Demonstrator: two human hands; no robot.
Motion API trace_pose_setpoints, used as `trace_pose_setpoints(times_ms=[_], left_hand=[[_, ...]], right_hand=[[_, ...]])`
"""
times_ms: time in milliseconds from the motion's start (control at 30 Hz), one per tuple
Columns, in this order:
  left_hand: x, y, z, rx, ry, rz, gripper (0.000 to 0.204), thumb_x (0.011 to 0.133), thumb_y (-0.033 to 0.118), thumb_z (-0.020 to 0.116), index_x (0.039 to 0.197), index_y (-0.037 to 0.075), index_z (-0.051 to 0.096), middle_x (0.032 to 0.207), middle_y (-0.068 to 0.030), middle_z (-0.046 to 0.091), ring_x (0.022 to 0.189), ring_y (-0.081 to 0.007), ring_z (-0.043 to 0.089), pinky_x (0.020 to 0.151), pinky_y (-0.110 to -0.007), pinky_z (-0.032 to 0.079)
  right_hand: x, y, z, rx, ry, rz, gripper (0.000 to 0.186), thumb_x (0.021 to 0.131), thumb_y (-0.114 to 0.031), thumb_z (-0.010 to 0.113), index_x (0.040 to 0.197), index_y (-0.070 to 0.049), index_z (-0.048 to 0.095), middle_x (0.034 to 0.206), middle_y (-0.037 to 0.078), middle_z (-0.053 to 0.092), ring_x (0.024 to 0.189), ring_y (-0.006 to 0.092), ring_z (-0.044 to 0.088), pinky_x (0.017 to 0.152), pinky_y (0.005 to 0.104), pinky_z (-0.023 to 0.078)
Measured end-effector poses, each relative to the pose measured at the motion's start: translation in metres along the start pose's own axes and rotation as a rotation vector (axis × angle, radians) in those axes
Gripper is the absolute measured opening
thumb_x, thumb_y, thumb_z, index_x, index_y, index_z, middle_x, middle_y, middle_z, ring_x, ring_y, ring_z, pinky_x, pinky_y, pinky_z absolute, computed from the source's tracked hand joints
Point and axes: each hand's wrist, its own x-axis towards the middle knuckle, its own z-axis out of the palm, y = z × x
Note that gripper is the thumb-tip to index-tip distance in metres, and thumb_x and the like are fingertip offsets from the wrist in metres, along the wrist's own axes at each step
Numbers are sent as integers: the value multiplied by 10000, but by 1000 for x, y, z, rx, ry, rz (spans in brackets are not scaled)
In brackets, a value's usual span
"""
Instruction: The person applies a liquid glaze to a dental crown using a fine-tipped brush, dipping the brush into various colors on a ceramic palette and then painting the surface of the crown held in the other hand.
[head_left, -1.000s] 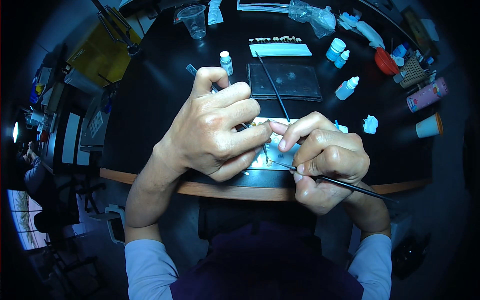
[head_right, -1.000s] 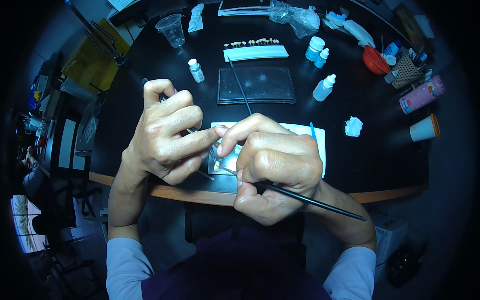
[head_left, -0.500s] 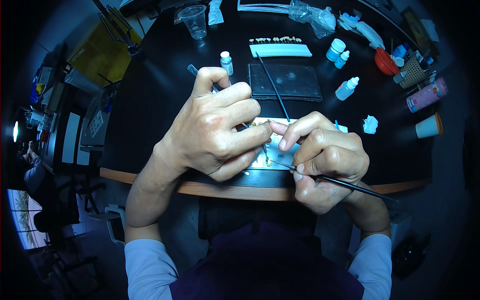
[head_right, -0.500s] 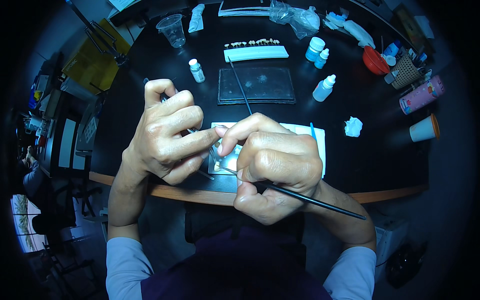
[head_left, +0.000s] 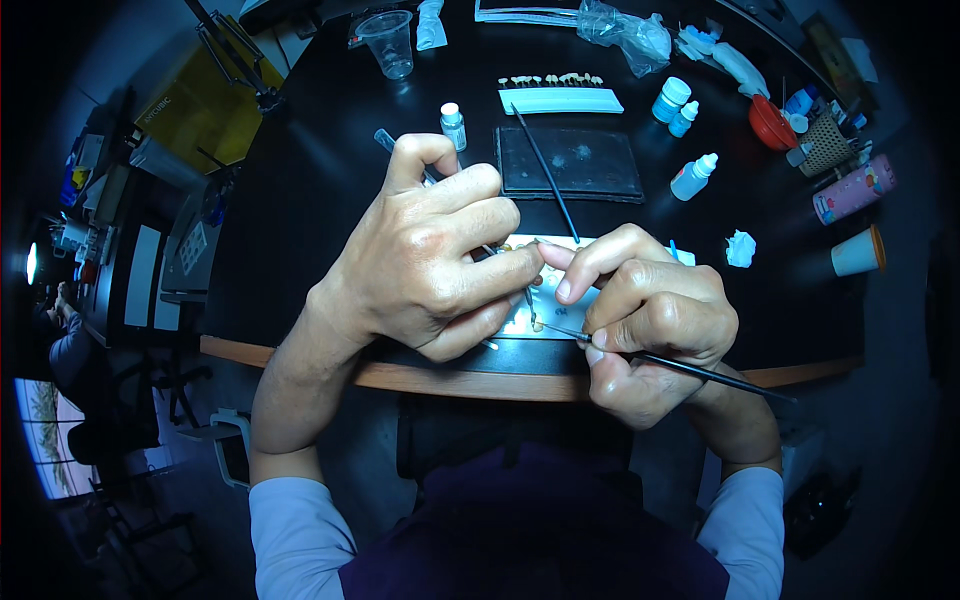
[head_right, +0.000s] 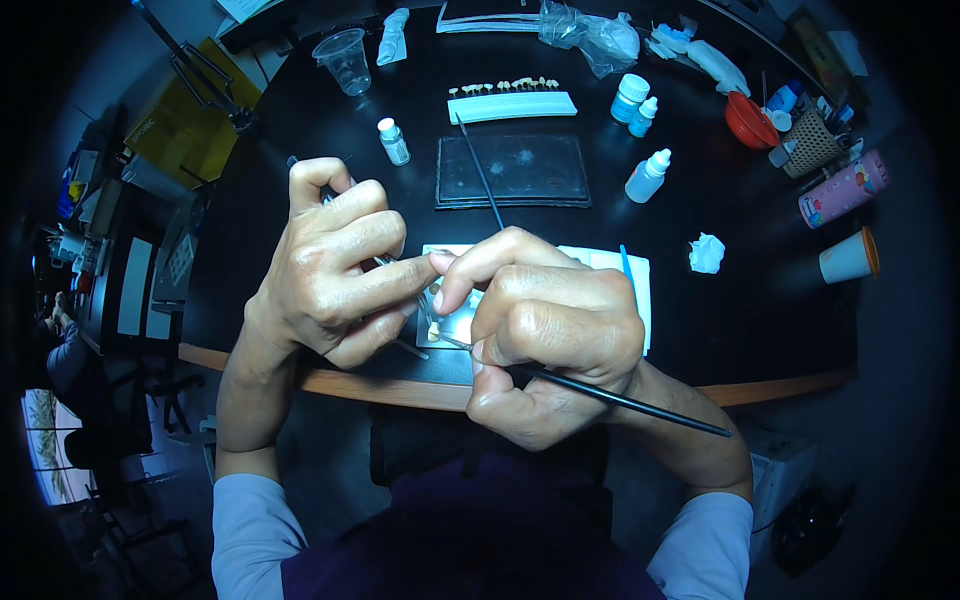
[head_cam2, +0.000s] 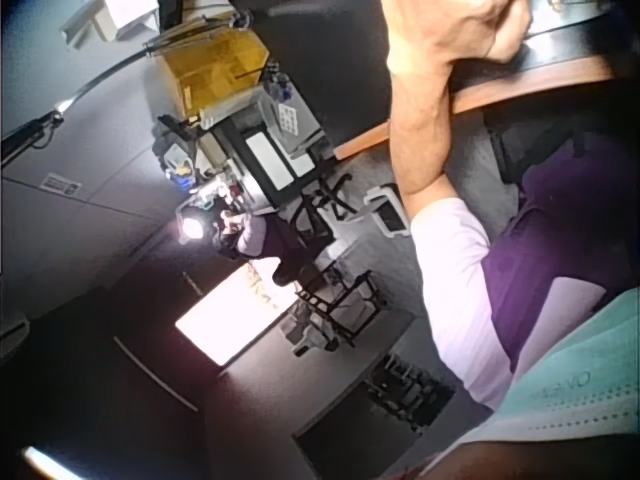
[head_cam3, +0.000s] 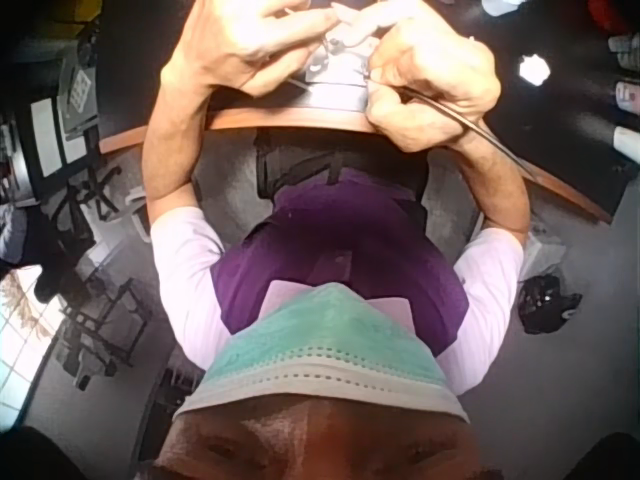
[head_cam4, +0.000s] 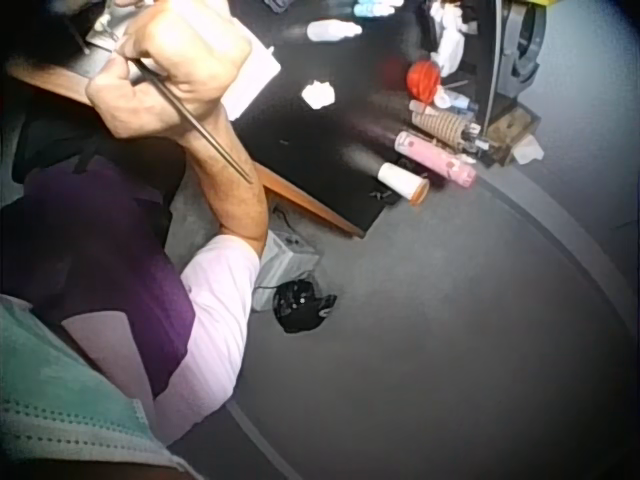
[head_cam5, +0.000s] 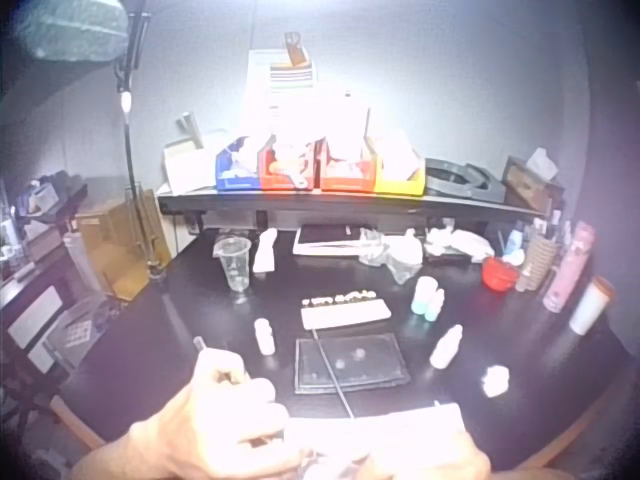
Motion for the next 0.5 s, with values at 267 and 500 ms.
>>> trace_pose_setpoints(times_ms=[267, 500], left_hand=[[-1, 1, 0, 3, 8, 1, 373, 608, 293, 691, 893, 100, 832, 697, 7, 470, 643, -171, 465, 868, -458, 302], [-1, 1, -2, 0, -4, -9, 376, 606, 295, 699, 900, 101, 833, 698, 10, 468, 641, -168, 462, 863, -454, 303]], right_hand=[[1, -1, 0, 7, -10, -2, 161, 643, 88, 600, 746, -27, 557, 708, 108, 639, 877, 298, 706, 990, 629, 621], [2, 0, 1, 14, -1, -3, 174, 641, 99, 596, 756, -26, 557, 714, 113, 640, 887, 300, 704, 996, 632, 618]])
